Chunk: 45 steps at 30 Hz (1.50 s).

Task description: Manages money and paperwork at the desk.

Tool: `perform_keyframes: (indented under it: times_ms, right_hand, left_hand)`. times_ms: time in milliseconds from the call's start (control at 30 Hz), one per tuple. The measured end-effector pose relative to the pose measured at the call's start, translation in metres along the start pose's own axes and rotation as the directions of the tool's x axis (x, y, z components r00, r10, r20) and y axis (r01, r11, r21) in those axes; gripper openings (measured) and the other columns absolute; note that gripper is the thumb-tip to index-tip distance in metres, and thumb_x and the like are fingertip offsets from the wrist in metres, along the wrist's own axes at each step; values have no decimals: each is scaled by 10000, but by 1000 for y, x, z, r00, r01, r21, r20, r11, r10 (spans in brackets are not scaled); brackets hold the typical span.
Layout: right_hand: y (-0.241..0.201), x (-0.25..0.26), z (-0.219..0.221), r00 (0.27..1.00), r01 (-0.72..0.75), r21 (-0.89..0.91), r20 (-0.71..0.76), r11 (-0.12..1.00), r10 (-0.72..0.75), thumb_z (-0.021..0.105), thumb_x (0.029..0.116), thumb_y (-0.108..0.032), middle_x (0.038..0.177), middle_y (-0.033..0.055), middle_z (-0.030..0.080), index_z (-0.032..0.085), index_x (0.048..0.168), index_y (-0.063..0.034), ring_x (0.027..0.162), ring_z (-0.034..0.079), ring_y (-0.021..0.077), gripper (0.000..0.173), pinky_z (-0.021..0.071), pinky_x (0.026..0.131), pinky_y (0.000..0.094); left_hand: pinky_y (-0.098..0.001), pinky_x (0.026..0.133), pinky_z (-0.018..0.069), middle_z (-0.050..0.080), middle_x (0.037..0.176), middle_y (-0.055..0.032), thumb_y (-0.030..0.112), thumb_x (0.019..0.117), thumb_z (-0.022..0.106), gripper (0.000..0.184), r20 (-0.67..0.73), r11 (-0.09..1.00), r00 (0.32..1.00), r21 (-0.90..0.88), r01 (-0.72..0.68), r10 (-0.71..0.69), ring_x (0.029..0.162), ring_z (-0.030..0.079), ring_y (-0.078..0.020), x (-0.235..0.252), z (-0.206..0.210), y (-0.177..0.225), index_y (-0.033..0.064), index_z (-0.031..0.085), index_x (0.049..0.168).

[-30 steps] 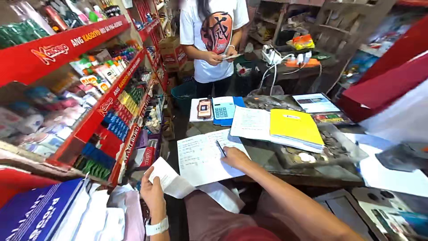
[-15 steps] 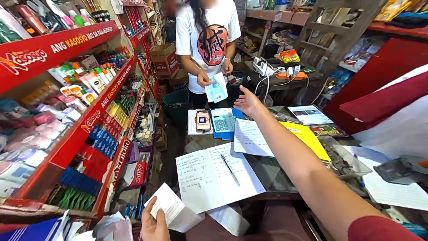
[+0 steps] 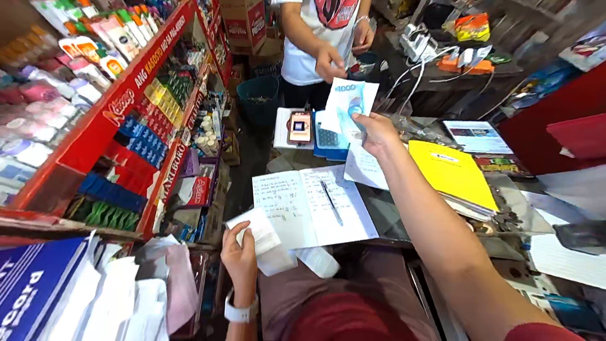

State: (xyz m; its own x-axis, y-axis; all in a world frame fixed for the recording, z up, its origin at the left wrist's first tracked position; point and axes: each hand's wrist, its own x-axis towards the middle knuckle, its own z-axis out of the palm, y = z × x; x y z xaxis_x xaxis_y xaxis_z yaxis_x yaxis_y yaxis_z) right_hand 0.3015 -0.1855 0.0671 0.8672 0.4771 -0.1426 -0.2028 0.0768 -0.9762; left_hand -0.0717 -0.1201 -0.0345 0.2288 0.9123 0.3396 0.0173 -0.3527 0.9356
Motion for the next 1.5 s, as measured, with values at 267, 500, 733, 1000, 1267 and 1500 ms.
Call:
perform_keyframes:
  times_ms: [267,500,733,1000,1267,1500]
  right_hand:
    - [41,-96,5,482,167,-502,792,849,374,649,935,22,871,14,669,585,1118,21,762,631,23,194,543,728,216]
    - [53,-100,20,455,552,-618,786,560,419,559,1048,-100,904,177,665,687,1148,44,734,589,213,217,493,697,388]
    - [67,-108,-1,524,487,-561,801,669,289,537,1054,-101,917,156,679,703,1114,45,766,596,175,230,492,714,353]
    - [59,-135,-39,807,434,-477,583,765,-94,532,1015,-33,1104,180,719,721,1118,61,1028,684,211,235,548,937,384]
    - [-19,-112,-215,876,-137,-582,-449,801,-177,377,1080,-430,1073,195,617,576,1269,-21,907,614,287,493,514,770,519]
    - [-4,-80,-254,890,-382,-433,-409,816,199,477,1092,-251,1283,224,594,509,1420,-38,1091,604,294,393,500,922,497]
  left_hand:
    - [-243,926,511,696,1007,-76,93,1007,445,322,168,972,958,71,225,-234,998,639,-60,-7,11,7,-5,749,978]
    - [-243,843,506,717,901,-31,216,976,589,262,294,956,925,235,173,-240,890,641,-31,-13,15,9,26,762,925]
    - [-327,936,499,709,1059,-186,176,850,756,295,260,957,965,285,-42,-36,1059,641,-189,-14,21,-4,-47,717,1040]
    - [-173,851,502,735,903,-110,155,902,686,197,365,964,930,233,-131,38,912,657,-19,-14,24,-1,-27,757,887]
    - [-88,737,495,702,825,-18,130,917,670,187,229,978,972,210,-6,-44,780,619,97,-8,16,0,-44,727,883]
    - [-86,719,509,691,811,32,96,920,657,156,213,988,976,153,16,-49,765,622,110,-4,13,-2,-47,710,889]
